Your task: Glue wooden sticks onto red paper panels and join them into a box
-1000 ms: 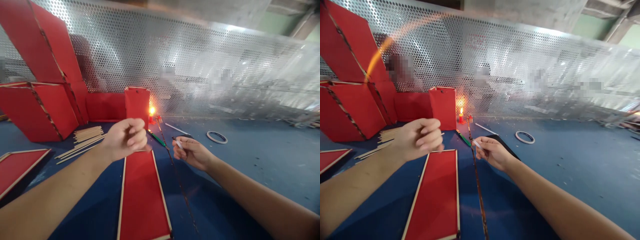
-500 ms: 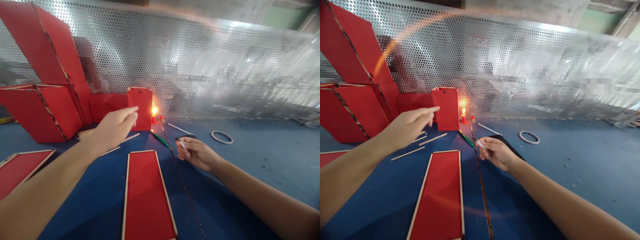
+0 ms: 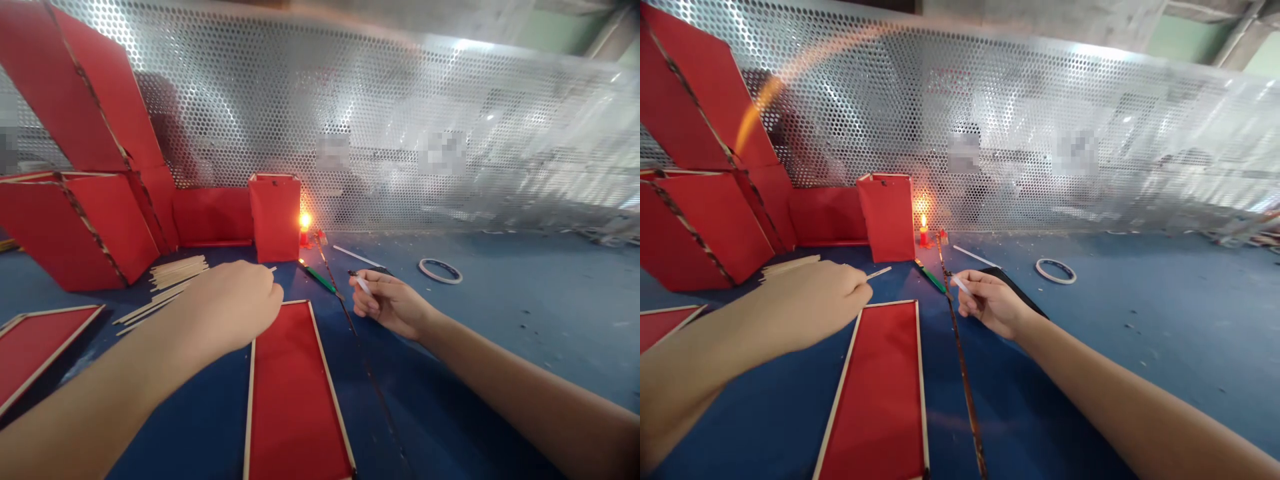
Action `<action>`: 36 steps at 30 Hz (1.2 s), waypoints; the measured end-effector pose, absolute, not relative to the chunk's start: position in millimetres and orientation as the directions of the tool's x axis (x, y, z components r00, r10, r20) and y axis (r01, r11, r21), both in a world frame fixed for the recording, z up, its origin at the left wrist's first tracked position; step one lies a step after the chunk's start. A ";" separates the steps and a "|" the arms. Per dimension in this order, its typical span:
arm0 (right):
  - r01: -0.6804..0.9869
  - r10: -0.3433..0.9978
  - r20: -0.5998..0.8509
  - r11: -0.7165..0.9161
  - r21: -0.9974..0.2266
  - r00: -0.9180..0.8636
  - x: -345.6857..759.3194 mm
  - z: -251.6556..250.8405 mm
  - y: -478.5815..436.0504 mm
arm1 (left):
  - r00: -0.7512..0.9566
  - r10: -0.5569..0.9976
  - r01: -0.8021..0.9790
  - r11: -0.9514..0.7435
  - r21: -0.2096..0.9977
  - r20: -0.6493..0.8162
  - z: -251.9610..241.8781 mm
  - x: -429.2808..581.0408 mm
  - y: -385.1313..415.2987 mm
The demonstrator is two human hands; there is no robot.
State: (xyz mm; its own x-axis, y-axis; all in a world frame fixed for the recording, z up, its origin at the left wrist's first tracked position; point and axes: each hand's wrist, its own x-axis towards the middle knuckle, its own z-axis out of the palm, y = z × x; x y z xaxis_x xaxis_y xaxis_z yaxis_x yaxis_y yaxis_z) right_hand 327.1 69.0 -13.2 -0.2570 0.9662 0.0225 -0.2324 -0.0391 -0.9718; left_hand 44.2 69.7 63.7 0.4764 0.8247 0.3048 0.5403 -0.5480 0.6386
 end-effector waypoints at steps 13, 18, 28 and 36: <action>-0.296 0.970 0.017 -0.057 -0.953 -0.242 326.8 -20.8 71.1 | 0.787 0.616 0.178 -0.157 0.971 -0.044 58.0 54.1 87.6; -0.319 0.971 0.002 -0.076 -0.945 -0.237 326.8 -20.3 70.9 | 0.554 0.830 0.597 -0.346 0.724 -0.061 71.7 29.4 88.1; -0.318 0.971 0.004 -0.074 -0.945 -0.240 327.9 -22.6 72.2 | 0.444 0.850 0.070 -0.348 0.935 0.283 35.3 64.9 110.6; -0.323 0.967 0.016 -0.070 -0.944 -0.256 328.7 -24.3 74.9 | 0.750 0.632 0.509 -0.364 0.780 -0.195 57.2 40.9 80.4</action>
State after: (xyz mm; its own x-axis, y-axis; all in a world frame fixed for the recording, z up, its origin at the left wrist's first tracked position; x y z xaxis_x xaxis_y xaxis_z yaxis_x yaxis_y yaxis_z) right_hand 328.7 74.9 -24.3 -0.2558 0.9666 0.0156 -0.3227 -0.0702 -0.9439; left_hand 40.9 80.4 57.2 0.7503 0.6318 -0.1948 0.5087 -0.3636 0.7804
